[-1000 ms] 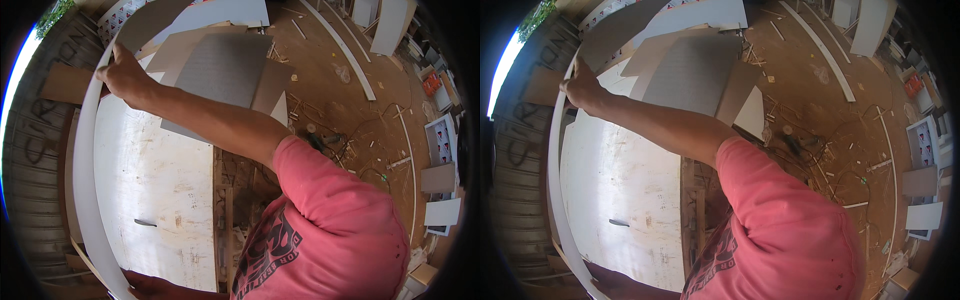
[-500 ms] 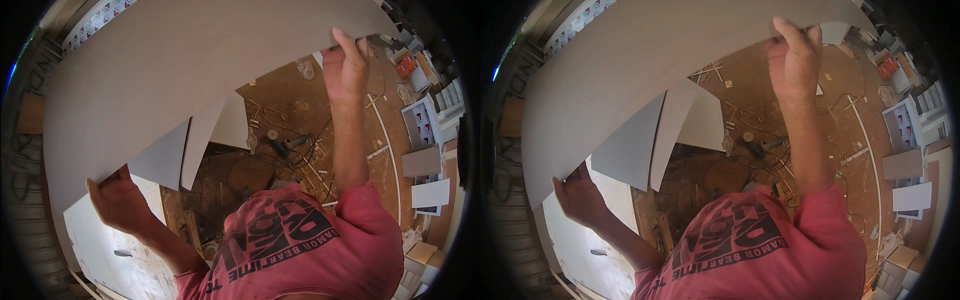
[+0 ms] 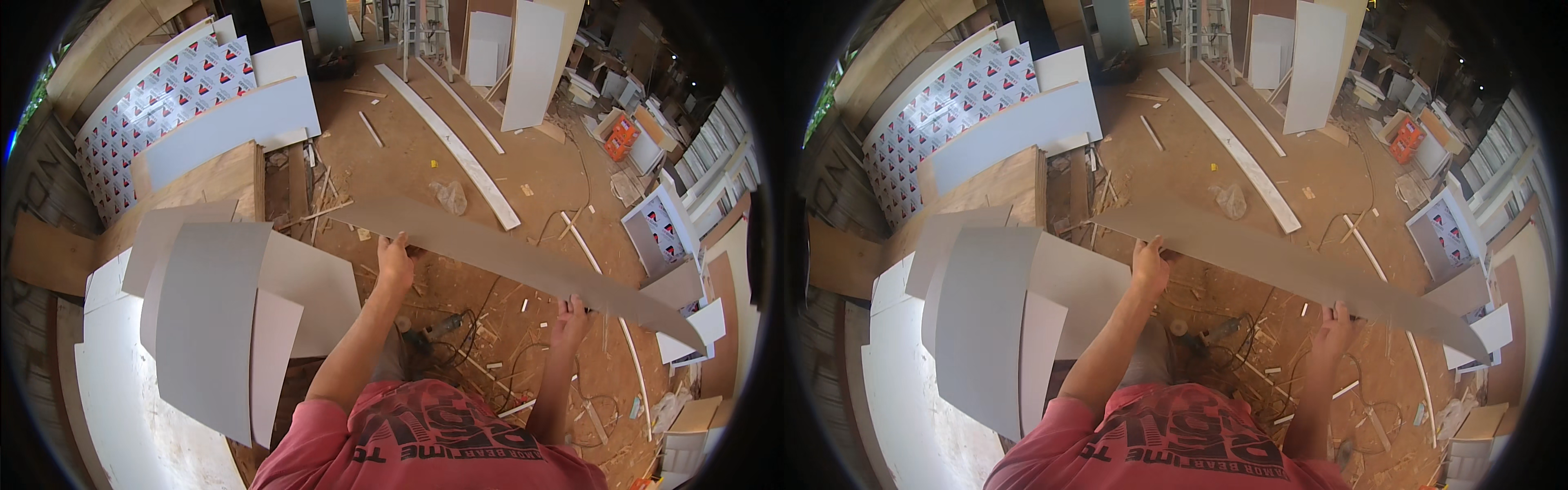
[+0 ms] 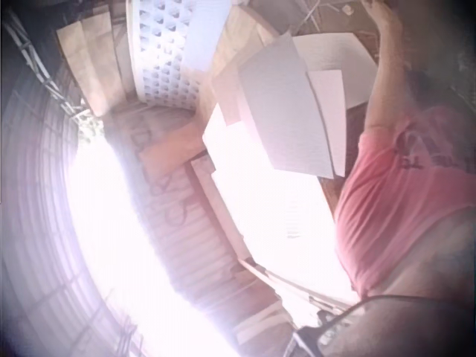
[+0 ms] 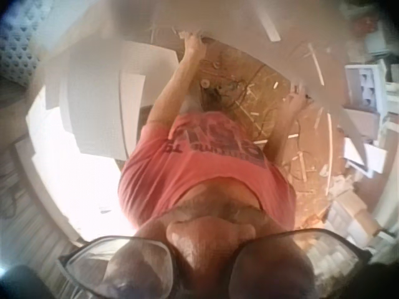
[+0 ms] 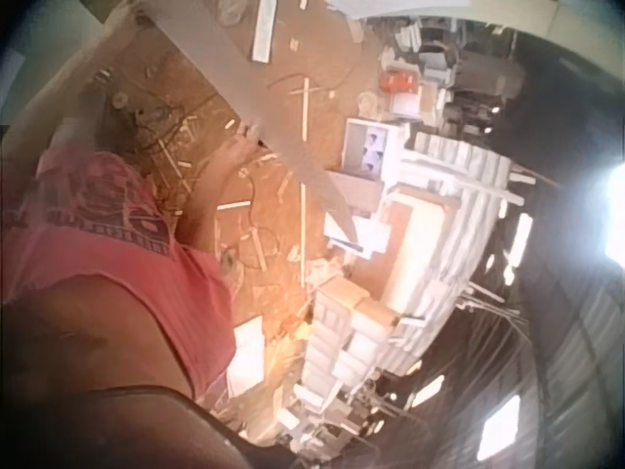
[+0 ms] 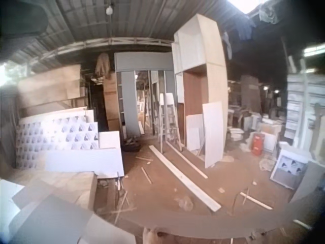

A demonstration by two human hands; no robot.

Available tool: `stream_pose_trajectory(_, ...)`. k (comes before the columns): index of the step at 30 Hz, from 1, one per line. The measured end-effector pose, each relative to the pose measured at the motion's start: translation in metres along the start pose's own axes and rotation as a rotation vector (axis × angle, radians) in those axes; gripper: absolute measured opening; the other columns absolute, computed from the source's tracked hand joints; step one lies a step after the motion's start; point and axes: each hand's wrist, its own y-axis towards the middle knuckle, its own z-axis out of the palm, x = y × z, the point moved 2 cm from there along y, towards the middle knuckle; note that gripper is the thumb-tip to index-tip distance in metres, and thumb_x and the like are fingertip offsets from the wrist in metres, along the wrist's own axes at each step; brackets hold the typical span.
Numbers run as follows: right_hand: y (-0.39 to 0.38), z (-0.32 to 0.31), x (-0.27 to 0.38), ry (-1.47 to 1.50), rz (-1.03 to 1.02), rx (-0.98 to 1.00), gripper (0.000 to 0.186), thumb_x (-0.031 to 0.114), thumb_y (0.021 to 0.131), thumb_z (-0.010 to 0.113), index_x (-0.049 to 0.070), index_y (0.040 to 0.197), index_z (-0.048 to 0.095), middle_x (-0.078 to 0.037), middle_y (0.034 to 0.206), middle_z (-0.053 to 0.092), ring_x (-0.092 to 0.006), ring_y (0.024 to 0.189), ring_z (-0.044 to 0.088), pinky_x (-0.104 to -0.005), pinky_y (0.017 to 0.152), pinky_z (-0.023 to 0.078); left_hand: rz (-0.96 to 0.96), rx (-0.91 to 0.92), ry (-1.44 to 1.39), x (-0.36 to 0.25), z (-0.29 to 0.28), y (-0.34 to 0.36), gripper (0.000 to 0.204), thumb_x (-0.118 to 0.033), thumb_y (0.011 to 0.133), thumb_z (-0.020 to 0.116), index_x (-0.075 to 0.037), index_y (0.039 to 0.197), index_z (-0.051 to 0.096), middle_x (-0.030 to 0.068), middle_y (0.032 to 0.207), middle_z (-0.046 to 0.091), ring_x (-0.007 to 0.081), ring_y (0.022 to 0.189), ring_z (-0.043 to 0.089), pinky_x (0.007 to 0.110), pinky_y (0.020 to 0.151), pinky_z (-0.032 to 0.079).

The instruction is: The person hammers a wooden block onto a board, measures various wood and laminate pieces with a tape measure, and carries a large curved laminate piece through the workshop.

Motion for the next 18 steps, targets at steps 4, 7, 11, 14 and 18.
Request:
stream_pose_trajectory(4,0.012,-0.015,-0.030,-0.019,0.004,-0.080,0.053,-0.008,0.082,0.054,0.010,0.128,0.033,-0.012,0.115,0.053,-0.0249,0.104,0.057,-0.0440,0.092,0.049,-0.125,0.021,0.061,0.017,0.027,0.059,0.036,-0.013,0.096,0.039,-0.004,0.130,0.030,0.0148,0.129,0.040,0.0309,0.113,0.050,0.053,0.091,0.047)
stream_pose_trajectory(7,0.035,-0.009,-0.076,-0.010,-0.009,-0.145,0.043,-0.008,0.082,0.054,0.008,0.118,0.037,-0.011,0.109,0.057,-0.0249,0.099,0.060,-0.0423,0.090,0.051,-0.232,0.071,0.106,0.029,0.030,0.119,0.038,-0.024,0.097,0.043,-0.007,0.128,0.032,0.0146,0.125,0.044,0.0322,0.110,0.052,0.054,0.088,0.048)
stream_pose_trajectory(11,0.065,0.051,-0.147,0.014,-0.035,-0.237,0.042,-0.007,0.083,0.053,0.006,0.119,0.038,-0.011,0.108,0.056,-0.0242,0.098,0.059,-0.0406,0.087,0.052,-0.524,0.299,0.030,0.059,0.043,0.182,0.047,-0.038,0.094,0.051,-0.012,0.128,0.033,0.0142,0.119,0.048,0.0334,0.105,0.055,0.056,0.083,0.049)
stream_pose_trajectory(14,0.087,0.143,-0.201,0.075,0.051,-0.227,0.041,-0.006,0.084,0.053,0.004,0.121,0.040,-0.012,0.109,0.055,-0.0243,0.100,0.058,-0.0406,0.086,0.051,-0.702,0.376,0.077,0.076,0.056,0.229,0.048,-0.039,0.092,0.053,-0.012,0.128,0.036,0.0146,0.114,0.051,0.0329,0.104,0.055,0.055,0.082,0.049)
stream_pose_trajectory(18,0.128,0.231,-0.246,-0.022,0.077,-0.199,0.035,-0.006,0.085,0.051,0.002,0.118,0.042,-0.014,0.111,0.054,-0.0267,0.101,0.057,-0.0415,0.087,0.051,-0.779,0.412,0.106,0.056,0.090,0.301,0.039,-0.029,0.096,0.047,-0.006,0.126,0.039,0.0157,0.115,0.051,0.0321,0.106,0.055,0.052,0.085,0.050)
